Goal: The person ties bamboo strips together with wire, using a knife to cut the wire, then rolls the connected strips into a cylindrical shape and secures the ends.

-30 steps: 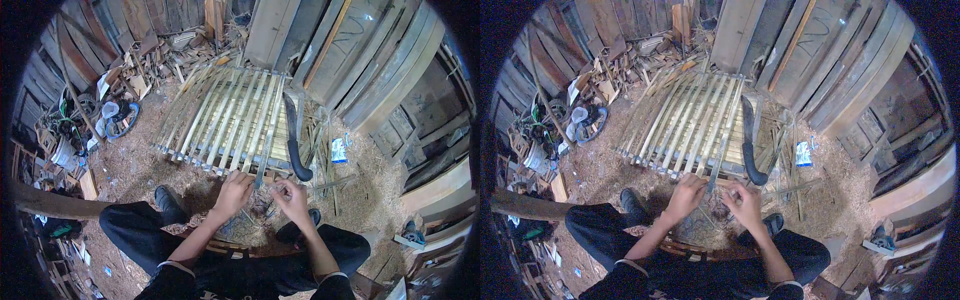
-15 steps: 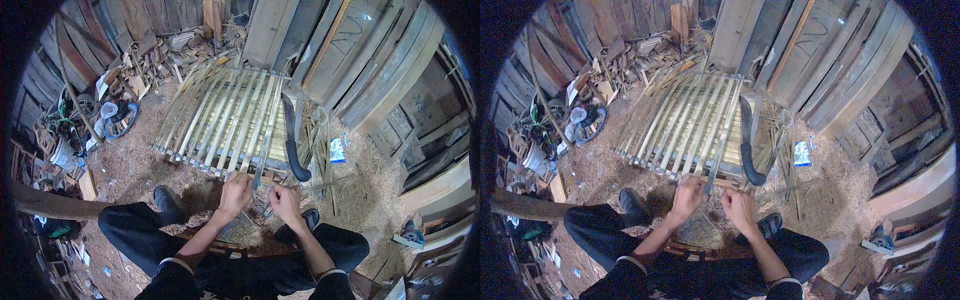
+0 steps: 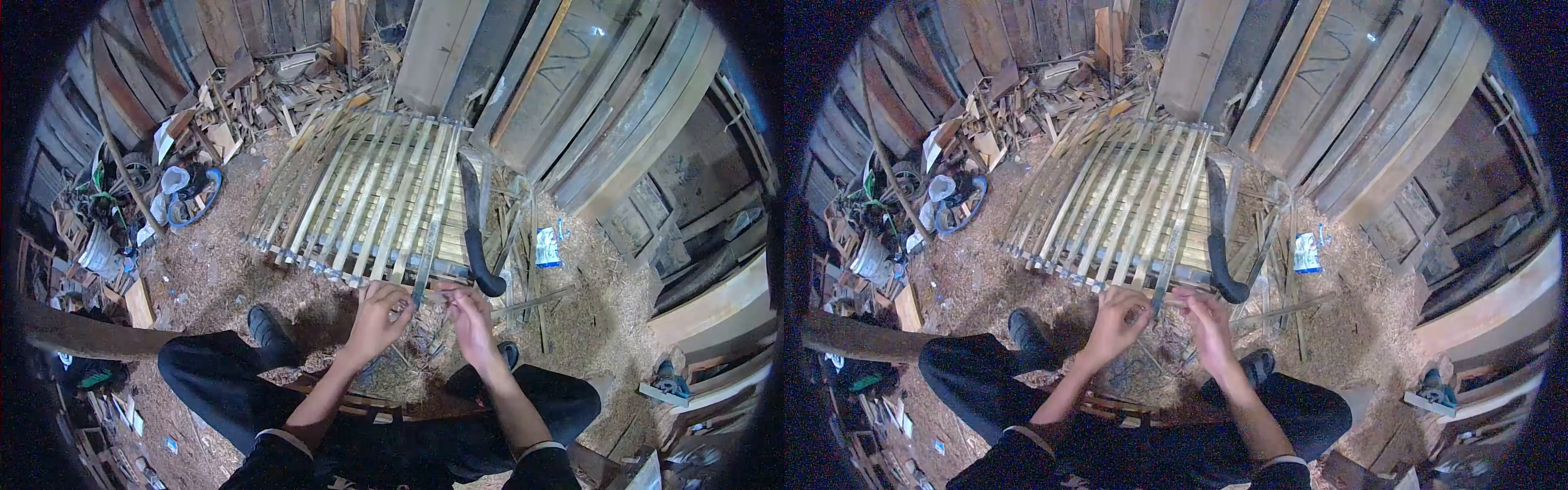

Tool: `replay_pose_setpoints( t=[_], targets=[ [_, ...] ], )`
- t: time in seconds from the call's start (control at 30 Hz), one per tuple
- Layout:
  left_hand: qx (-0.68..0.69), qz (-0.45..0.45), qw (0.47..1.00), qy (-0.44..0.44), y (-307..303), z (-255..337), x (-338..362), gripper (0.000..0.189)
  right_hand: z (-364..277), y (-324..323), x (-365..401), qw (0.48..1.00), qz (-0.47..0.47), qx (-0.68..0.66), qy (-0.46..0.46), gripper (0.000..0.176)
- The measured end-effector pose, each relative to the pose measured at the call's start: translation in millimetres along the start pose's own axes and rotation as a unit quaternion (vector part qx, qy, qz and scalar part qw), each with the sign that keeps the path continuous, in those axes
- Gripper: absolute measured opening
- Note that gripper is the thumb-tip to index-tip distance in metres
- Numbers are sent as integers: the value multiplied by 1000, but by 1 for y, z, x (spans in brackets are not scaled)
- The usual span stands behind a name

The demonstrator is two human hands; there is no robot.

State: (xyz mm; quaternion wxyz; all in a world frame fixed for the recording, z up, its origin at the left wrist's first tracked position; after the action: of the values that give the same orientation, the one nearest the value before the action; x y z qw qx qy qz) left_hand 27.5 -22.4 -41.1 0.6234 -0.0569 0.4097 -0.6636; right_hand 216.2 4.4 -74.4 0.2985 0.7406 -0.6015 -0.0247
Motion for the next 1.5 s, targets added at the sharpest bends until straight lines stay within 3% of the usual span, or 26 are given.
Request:
replay_pose_setpoints(
  t=[0.13, 0.2, 0.27, 0.37, 0.4, 0.47, 0.53, 0.6, 0.67, 0.8, 0.93, 1.1, 1.33, 1.4, 1.43, 1.5],
  targets=[
    [123, 23, 992, -8, 10, -12, -2, 14, 6, 9, -11, 993, -59, -97, 29, 19],
    [173, -1, 982, -80, 18, -20, -1, 13, 10, 9, -15, 994, -38, -103, 16, 19],
    [146, 1, 986, -73, 15, -20, -5, 13, 9, 6, -19, 994, -16, -108, 1, 19],
    [107, 7, 992, -71, 13, -22, -7, 15, 7, 6, -23, 991, 60, 117, 2, 17],
    [96, 13, 993, -73, 13, -24, -8, 16, 7, 7, -25, 991, 58, 117, 2, 17],
    [93, 3, 993, -69, 17, -25, -9, 17, -1, 18, -24, 962, 37, 259, -80, 17],
    [89, -7, 994, -66, 16, -25, -13, 17, 5, 18, -28, 959, 41, 266, -84, 16],
    [-20, -50, 998, -43, 14, -24, -17, 17, 9, 17, -30, 957, 46, 272, -87, 16],
    [-30, -52, 997, -40, 15, -27, -21, 17, 11, 17, -28, 934, 45, 341, -97, 17],
    [-56, -51, 997, -25, 8, -26, -21, 19, 11, 15, -29, 954, 57, 284, -72, 17],
    [-21, -29, 999, -37, 0, -29, -16, 21, 5, 19, -29, 930, 58, 351, -89, 16],
    [11, 42, 999, 9, -5, -22, -23, 21, 2, 25, -27, 913, 65, 386, -112, 15],
    [-36, -2, 998, 56, 3, -16, -43, 25, 4, 27, -27, 911, 21, 402, -93, 15],
    [34, 33, 998, 46, 3, -20, -44, 35, 5, 22, -30, 906, 37, 412, -94, 14],
    [34, 33, 998, 46, 2, -22, -42, 35, 10, 18, -34, 927, 33, 368, -66, 14],
    [111, 44, 991, -56, 1, -40, -28, 43, 12, 15, -37, 945, 30, 323, -38, 14]
  ],
)
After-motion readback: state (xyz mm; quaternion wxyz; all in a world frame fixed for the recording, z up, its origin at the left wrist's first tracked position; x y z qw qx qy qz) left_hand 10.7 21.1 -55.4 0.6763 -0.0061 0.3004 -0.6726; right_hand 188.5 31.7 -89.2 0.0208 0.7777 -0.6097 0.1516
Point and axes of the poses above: each hand's wrist, its own x-axis away from the middle knuckle, its own y-axis out of the palm, z = x × y, the point moved 6 cm from there along -x, towards the middle knuckle, and after that the axes turned 12 degrees about y, right-handed, at the moved point
